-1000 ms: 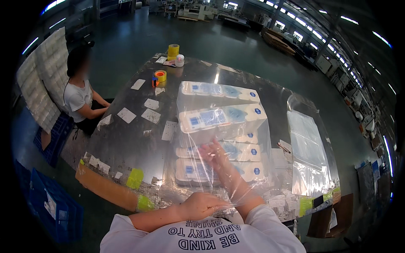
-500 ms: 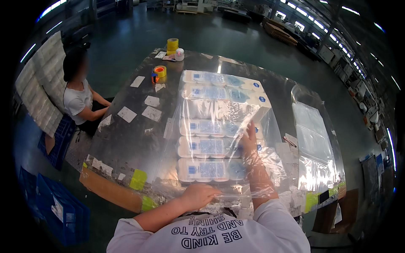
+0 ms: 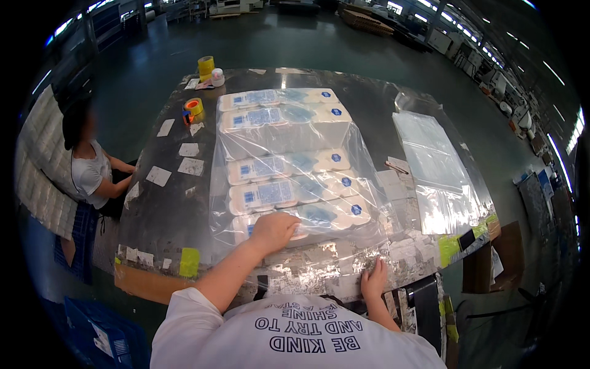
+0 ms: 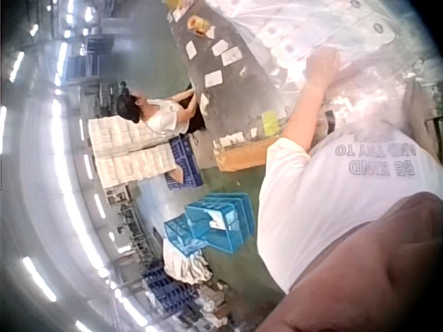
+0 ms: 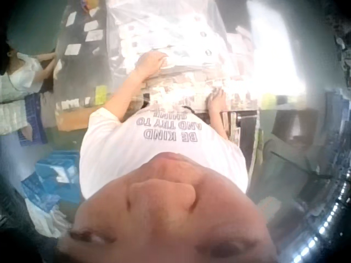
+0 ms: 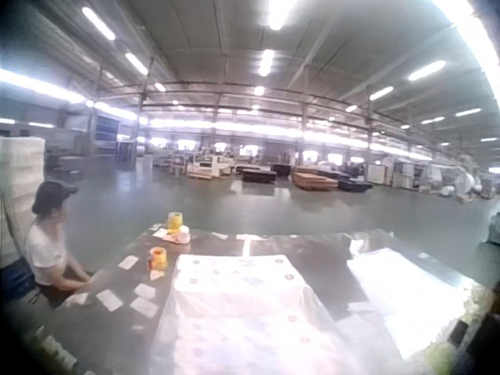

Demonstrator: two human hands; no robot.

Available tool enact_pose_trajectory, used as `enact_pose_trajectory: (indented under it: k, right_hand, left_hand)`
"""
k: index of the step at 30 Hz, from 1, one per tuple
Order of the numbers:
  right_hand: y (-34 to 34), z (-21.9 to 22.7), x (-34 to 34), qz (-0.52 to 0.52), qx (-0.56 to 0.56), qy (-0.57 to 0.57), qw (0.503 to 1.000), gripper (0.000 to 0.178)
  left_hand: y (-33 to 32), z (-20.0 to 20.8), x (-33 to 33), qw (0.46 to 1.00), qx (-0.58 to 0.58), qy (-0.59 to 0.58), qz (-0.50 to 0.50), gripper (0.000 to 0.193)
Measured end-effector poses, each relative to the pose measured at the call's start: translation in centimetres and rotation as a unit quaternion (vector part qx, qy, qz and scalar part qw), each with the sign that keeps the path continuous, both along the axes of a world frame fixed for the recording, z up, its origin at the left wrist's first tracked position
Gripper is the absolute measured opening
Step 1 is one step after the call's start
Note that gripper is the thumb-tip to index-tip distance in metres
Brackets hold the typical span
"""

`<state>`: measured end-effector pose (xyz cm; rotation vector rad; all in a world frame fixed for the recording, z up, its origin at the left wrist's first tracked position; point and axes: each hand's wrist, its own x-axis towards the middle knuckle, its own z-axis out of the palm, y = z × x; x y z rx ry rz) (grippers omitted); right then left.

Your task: The person packs stacks of blue and white packages into a clear plastic bag on a metal table, inserts a white divider, and moves the bag to a conveyor belt while another worker performs similar tasks nearby.

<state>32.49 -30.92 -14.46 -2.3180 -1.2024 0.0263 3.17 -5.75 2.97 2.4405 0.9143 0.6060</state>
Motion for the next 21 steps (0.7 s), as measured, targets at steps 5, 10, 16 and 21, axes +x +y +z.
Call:
enact_pose_trajectory:
  k: [5,10,16,21]
  right_hand:
    - [1.3,-0.1,-2.7,-0.019,-0.045,-0.099,0.994,0.043]
    - [0.9,-0.4,-2.3,-0.024,-0.021,-0.083,0.996,0.043]
    - [1.0,-0.1,-2.6,-0.036,-0.018,-0.056,0.998,0.042]
    - [0.5,-0.1,-2.6,-0.048,-0.022,-0.058,0.997,0.041]
  left_hand:
    - [3.0,-3.7,0.4,0.99,-0.028,0.019,0.14,0.018]
    - [4.8,-4.5,0.7,0.992,0.006,-0.008,0.128,0.017]
    - [7.2,-5.6,0.5,0.986,0.034,-0.01,0.166,0.019]
    - [6.7,-5.2,1.1,0.987,0.025,-0.014,0.156,0.019]
